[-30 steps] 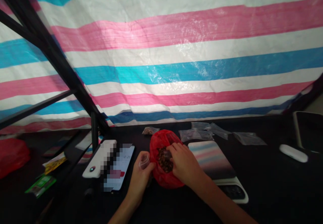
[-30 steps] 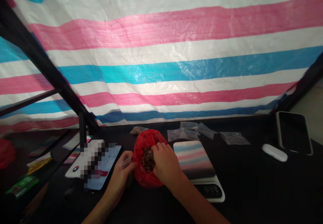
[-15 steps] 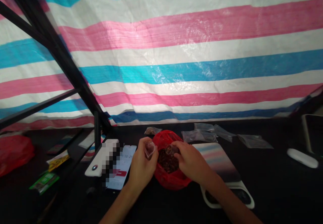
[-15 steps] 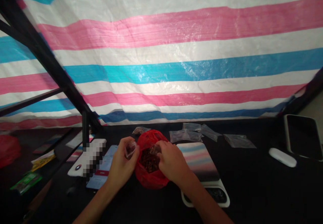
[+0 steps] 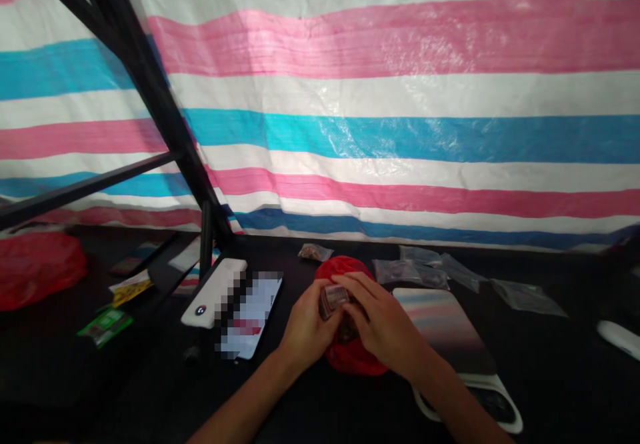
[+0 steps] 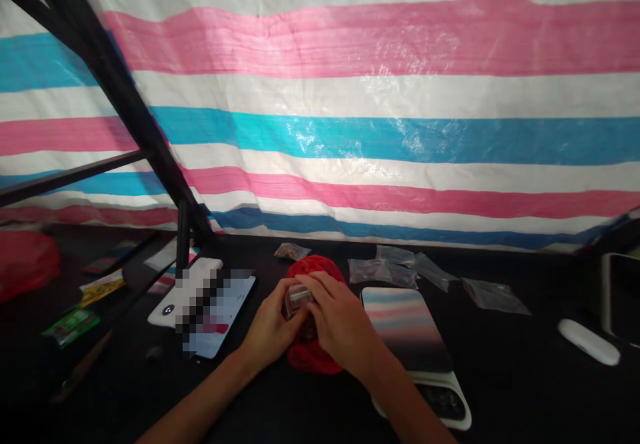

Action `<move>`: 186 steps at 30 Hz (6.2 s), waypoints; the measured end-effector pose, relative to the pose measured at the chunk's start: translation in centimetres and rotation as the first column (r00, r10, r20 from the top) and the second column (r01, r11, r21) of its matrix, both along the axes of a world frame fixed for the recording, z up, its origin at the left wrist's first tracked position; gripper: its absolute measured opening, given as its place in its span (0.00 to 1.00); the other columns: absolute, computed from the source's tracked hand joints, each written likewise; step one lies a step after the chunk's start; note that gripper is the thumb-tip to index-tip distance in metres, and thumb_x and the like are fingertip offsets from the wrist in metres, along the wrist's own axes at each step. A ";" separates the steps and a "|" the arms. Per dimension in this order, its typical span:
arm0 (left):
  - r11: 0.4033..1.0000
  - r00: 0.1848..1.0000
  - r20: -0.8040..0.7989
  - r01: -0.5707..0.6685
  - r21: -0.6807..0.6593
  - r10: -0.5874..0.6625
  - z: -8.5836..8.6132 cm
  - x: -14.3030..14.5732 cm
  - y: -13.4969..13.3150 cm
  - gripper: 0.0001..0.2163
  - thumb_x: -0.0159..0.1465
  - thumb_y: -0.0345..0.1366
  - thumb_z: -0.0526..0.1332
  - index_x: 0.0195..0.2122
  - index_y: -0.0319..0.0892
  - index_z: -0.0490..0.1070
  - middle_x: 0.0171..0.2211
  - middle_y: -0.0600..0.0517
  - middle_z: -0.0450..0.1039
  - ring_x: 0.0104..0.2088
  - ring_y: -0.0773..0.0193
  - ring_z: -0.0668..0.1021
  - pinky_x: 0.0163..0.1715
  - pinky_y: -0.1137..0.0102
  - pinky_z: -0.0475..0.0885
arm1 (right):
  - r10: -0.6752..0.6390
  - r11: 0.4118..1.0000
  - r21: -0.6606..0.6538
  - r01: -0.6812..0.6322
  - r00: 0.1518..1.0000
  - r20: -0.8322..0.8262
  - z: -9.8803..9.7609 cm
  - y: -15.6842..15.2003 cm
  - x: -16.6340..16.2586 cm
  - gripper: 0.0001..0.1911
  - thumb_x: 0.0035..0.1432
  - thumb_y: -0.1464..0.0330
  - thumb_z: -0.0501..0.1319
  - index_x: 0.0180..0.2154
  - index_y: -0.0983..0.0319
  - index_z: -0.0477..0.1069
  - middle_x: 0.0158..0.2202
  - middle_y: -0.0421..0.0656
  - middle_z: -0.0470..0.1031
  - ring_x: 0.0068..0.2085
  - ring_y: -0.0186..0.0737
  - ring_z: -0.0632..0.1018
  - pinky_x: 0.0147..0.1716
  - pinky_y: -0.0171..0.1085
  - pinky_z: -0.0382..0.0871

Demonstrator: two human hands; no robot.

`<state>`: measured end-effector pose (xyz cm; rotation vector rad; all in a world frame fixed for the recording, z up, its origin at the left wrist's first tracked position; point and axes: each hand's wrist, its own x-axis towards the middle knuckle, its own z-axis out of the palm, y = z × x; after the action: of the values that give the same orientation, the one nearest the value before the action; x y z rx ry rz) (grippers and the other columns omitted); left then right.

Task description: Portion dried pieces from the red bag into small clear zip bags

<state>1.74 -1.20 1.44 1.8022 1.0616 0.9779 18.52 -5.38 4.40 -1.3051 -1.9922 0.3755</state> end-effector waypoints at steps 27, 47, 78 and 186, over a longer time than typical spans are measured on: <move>0.934 0.932 -0.064 -0.357 0.020 0.358 0.6 -0.7 0.5 0.08 0.65 0.41 0.58 0.40 0.45 0.62 0.35 0.51 0.69 0.36 0.55 0.76 0.38 0.62 0.68 | -0.033 0.952 -0.278 0.132 0.942 0.335 1.7 0.3 2.4 0.17 0.59 0.77 0.61 0.48 0.58 0.76 0.48 0.47 0.76 0.50 0.49 0.75 0.54 0.47 0.66; 0.895 0.912 0.347 -0.047 -0.444 0.219 1.0 -0.7 1.3 0.09 0.50 0.35 0.65 0.31 0.44 0.66 0.29 0.56 0.72 0.29 0.66 0.75 0.31 0.73 0.69 | -0.079 0.967 -0.201 0.157 0.934 0.349 -0.5 0.3 0.7 0.21 0.58 0.77 0.59 0.53 0.58 0.74 0.51 0.46 0.76 0.53 0.50 0.73 0.53 0.47 0.62; 0.992 0.990 0.065 -0.123 0.018 0.122 0.1 -1.1 1.3 0.06 0.65 0.38 0.60 0.37 0.45 0.63 0.29 0.58 0.64 0.28 0.65 0.70 0.30 0.71 0.65 | -0.128 0.982 -0.123 0.141 0.986 0.108 0.3 0.5 1.0 0.18 0.60 0.78 0.59 0.49 0.58 0.74 0.49 0.45 0.79 0.49 0.47 0.76 0.52 0.47 0.67; 0.977 0.995 -0.064 -0.058 0.205 0.073 -0.1 -0.6 0.5 0.09 0.58 0.28 0.63 0.37 0.44 0.65 0.39 0.50 0.67 0.42 0.55 0.71 0.43 0.61 0.69 | -0.124 0.964 0.260 0.065 0.968 0.220 -1.8 0.2 -0.9 0.23 0.68 0.71 0.55 0.62 0.55 0.66 0.54 0.47 0.77 0.51 0.46 0.79 0.47 0.44 0.77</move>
<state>1.14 -0.70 1.36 1.9907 1.1045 1.1019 17.62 -5.19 2.58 -1.3241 -2.0792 -0.0810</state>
